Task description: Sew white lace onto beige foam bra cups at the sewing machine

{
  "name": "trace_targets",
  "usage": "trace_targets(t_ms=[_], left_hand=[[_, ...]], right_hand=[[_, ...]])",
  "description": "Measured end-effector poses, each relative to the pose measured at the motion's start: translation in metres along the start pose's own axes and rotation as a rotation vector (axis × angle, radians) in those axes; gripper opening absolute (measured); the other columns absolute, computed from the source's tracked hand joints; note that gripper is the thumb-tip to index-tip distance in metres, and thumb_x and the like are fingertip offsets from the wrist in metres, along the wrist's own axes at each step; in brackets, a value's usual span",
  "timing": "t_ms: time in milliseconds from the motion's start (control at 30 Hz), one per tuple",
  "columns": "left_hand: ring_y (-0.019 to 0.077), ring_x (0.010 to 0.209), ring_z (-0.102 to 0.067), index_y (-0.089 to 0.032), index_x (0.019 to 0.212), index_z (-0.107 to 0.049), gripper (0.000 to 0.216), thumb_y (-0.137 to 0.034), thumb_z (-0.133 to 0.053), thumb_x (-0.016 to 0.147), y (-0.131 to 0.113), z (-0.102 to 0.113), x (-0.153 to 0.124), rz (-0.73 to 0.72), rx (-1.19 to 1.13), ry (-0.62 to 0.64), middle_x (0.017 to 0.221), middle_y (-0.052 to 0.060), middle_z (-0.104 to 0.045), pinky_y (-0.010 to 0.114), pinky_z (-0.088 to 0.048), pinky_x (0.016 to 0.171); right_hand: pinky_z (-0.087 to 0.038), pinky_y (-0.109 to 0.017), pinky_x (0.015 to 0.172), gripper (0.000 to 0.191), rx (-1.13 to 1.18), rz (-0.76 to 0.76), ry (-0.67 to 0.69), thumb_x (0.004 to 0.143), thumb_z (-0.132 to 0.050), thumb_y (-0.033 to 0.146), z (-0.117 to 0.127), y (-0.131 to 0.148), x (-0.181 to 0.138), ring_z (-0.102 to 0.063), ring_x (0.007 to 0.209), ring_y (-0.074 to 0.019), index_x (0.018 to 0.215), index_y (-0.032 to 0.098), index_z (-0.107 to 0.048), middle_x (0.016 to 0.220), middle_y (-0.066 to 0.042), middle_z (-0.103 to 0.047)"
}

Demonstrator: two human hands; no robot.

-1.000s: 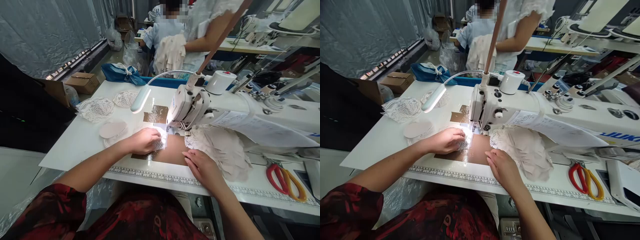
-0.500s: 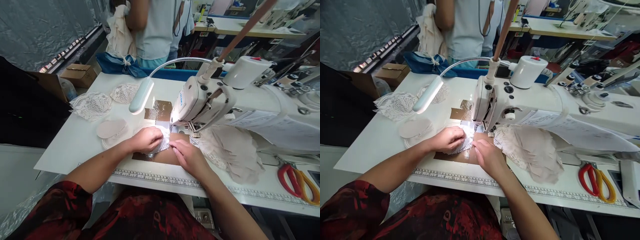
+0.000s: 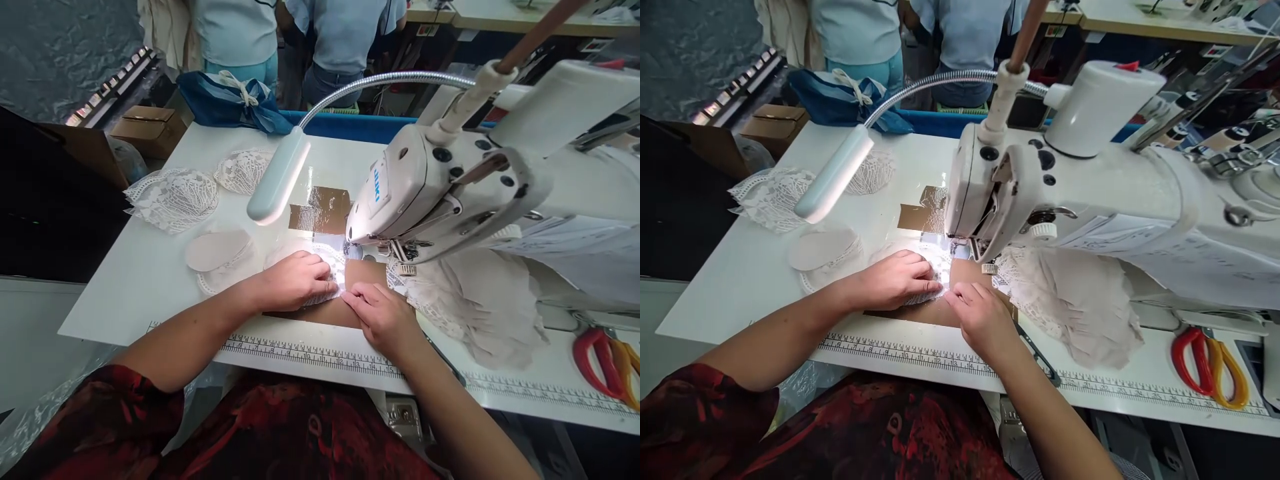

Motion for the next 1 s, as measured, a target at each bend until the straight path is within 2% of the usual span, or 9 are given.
trace_targets(t_ms=[200, 367, 467, 567, 667, 900, 1000], left_hand=[[0.0198, 0.083, -0.049, -0.026, 0.123, -0.061, 0.033, -0.022, -0.043, 0.096, -0.0025, -0.0019, -0.0009, -0.005, 0.042, 0.041, 0.094, 0.008, -0.06, 0.035, -0.035, 0.074], [0.0203, 0.082, -0.049, -0.025, 0.123, -0.062, 0.033, -0.022, -0.041, 0.097, -0.0037, -0.0028, -0.0002, 0.001, 0.038, 0.039, 0.094, 0.009, -0.061, 0.036, -0.036, 0.074], [0.0205, 0.083, -0.051, -0.025, 0.122, -0.063, 0.032, -0.022, -0.042, 0.097, -0.004, -0.0023, 0.0007, 0.01, 0.024, 0.037, 0.093, 0.009, -0.062, 0.036, -0.037, 0.075], [0.0229, 0.098, -0.052, -0.023, 0.118, -0.064, 0.031, -0.024, -0.04, 0.098, -0.0039, -0.001, 0.0016, 0.0, 0.001, 0.001, 0.11, 0.011, -0.062, 0.038, -0.04, 0.084], [0.0248, 0.113, -0.05, -0.018, 0.116, -0.064, 0.033, -0.024, -0.036, 0.099, -0.0043, -0.0008, 0.0029, -0.029, -0.016, -0.007, 0.13, 0.012, -0.056, 0.039, -0.04, 0.092], [0.0236, 0.092, -0.057, -0.011, 0.129, -0.054, 0.04, -0.019, -0.043, 0.092, -0.0085, -0.0029, 0.0065, 0.031, 0.068, 0.017, 0.131, 0.015, -0.056, 0.038, -0.045, 0.077], [0.0236, 0.09, -0.057, -0.009, 0.13, -0.054, 0.044, -0.016, -0.046, 0.088, -0.0096, -0.007, 0.0063, 0.049, 0.09, 0.028, 0.134, 0.016, -0.054, 0.037, -0.046, 0.075]], right_hand=[[-0.04, -0.029, 0.069, 0.037, 0.011, -0.034, 0.045, 0.083, -0.044, 0.002, 0.0, -0.0005, -0.0001, -0.053, 0.079, -0.0183, 0.105, 0.021, -0.067, 0.092, -0.006, -0.067], [-0.043, -0.029, 0.069, 0.035, 0.097, -0.072, -0.007, 0.085, -0.043, 0.004, 0.0015, -0.0032, 0.0, -0.056, 0.08, -0.018, 0.102, 0.019, -0.068, 0.092, -0.006, -0.067], [-0.044, -0.028, 0.072, 0.036, 0.162, -0.119, -0.035, 0.086, -0.041, 0.004, 0.0012, -0.0059, 0.0007, -0.057, 0.084, -0.0176, 0.109, 0.017, -0.067, 0.097, -0.007, -0.067], [-0.042, -0.028, 0.069, 0.04, 0.106, -0.1, 0.001, 0.085, -0.042, 0.003, -0.0008, -0.0048, 0.0025, -0.055, 0.081, -0.0181, 0.111, 0.019, -0.066, 0.093, -0.006, -0.066], [-0.039, -0.029, 0.066, 0.038, 0.014, -0.067, 0.038, 0.082, -0.043, 0.002, -0.0019, -0.002, 0.0039, -0.05, 0.075, -0.0184, 0.104, 0.019, -0.068, 0.088, -0.006, -0.065], [-0.035, -0.03, 0.064, 0.036, -0.032, -0.055, 0.035, 0.08, -0.043, 0.0, -0.0016, -0.0003, 0.0031, -0.047, 0.074, -0.0186, 0.1, 0.018, -0.067, 0.084, -0.006, -0.063], [-0.034, -0.03, 0.065, 0.036, -0.03, -0.06, 0.03, 0.079, -0.043, -0.001, -0.0018, -0.0002, 0.003, -0.046, 0.074, -0.0188, 0.098, 0.017, -0.067, 0.083, -0.006, -0.062]])
Point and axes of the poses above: each hand's wrist, its own x-axis towards the middle knuckle, its own z-axis out of the back of the hand, y = z × x, the point moved 2 cm from there along x, towards the middle knuckle
